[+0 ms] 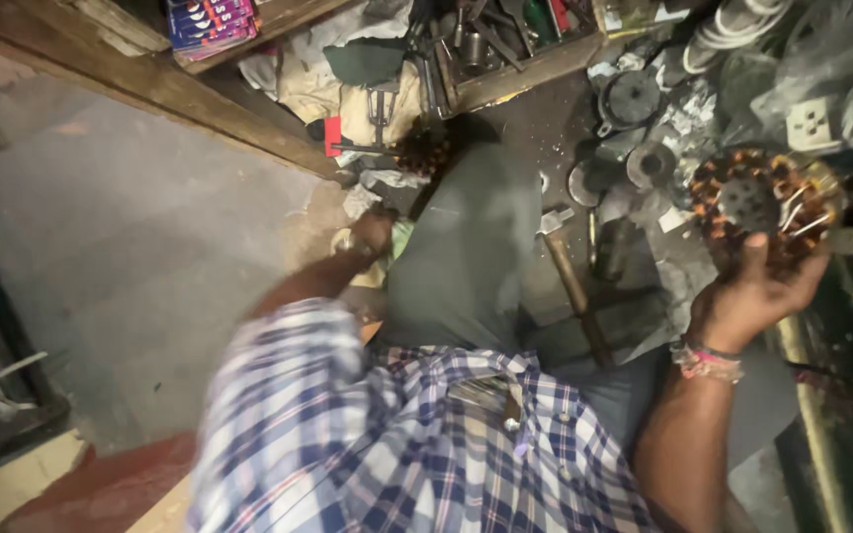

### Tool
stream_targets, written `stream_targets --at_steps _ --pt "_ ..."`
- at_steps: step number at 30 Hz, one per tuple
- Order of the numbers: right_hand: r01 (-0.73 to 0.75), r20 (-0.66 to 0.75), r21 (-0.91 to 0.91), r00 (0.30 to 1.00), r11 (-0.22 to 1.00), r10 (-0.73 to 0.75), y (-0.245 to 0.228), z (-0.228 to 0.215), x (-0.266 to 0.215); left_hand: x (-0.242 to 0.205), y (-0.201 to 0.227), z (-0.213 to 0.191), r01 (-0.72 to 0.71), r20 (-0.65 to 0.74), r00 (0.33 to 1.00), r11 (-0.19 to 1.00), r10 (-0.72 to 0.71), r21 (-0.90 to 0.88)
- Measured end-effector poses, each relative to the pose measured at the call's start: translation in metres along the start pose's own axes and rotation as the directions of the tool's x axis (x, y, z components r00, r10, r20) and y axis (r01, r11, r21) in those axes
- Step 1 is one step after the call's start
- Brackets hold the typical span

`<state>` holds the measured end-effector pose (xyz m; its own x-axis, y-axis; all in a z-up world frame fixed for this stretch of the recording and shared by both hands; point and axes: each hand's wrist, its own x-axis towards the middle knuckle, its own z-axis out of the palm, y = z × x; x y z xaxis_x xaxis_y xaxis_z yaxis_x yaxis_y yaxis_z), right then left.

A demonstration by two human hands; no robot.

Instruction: The person sits on the floor and assembles small mechanical components, including cylindrical metal parts and a stator with copper windings. They use a hammer to tap parts together and handle the components by hand, occasionally picking up and inspecting them.

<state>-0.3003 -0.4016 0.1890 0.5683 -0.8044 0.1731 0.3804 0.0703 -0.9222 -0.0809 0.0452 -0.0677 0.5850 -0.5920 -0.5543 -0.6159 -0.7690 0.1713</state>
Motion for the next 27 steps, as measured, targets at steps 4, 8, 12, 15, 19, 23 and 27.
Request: stream_targets --at_steps 4,8,12,15,19,23,27 --pt "0.056 0.032 -0.095 0.998 0.994 -0.053 0.004 0.006 0.003 0.015 -0.004 -0.076 -0.172 -0.046 0.984 0.985 0.171 -0.002" --pt "0.075 0.023 -0.117 0.997 0.990 -0.072 0.003 0.009 0.009 0.011 0.018 -0.223 0.061 -0.490 0.866 0.994 -0.100 -0.095" --pt "0.010 -0.022 -0.041 1.000 0.999 -0.011 0.007 0.008 0.008 0.008 0.026 -0.325 0.058 -0.891 0.448 0.993 0.070 0.107" --pt "0.070 0.020 -0.082 0.997 0.994 -0.068 0.012 0.004 0.011 0.031 0.009 -0.354 0.204 -0.812 0.573 0.979 -0.110 0.011" --pt "0.088 0.049 -0.152 0.995 0.984 -0.082 0.008 -0.004 0.003 0.056 0.000 -0.322 0.173 -0.751 0.648 0.985 -0.124 -0.013" --pt "0.026 -0.011 -0.112 1.000 0.993 -0.028 -0.002 0.002 0.010 0.044 0.008 -0.322 0.093 -0.743 0.669 0.994 -0.019 0.059" --pt "-0.089 -0.061 0.016 0.994 0.996 0.090 -0.005 0.003 0.006 -0.011 0.022 -0.344 -0.016 -0.717 0.691 0.993 0.094 0.115"
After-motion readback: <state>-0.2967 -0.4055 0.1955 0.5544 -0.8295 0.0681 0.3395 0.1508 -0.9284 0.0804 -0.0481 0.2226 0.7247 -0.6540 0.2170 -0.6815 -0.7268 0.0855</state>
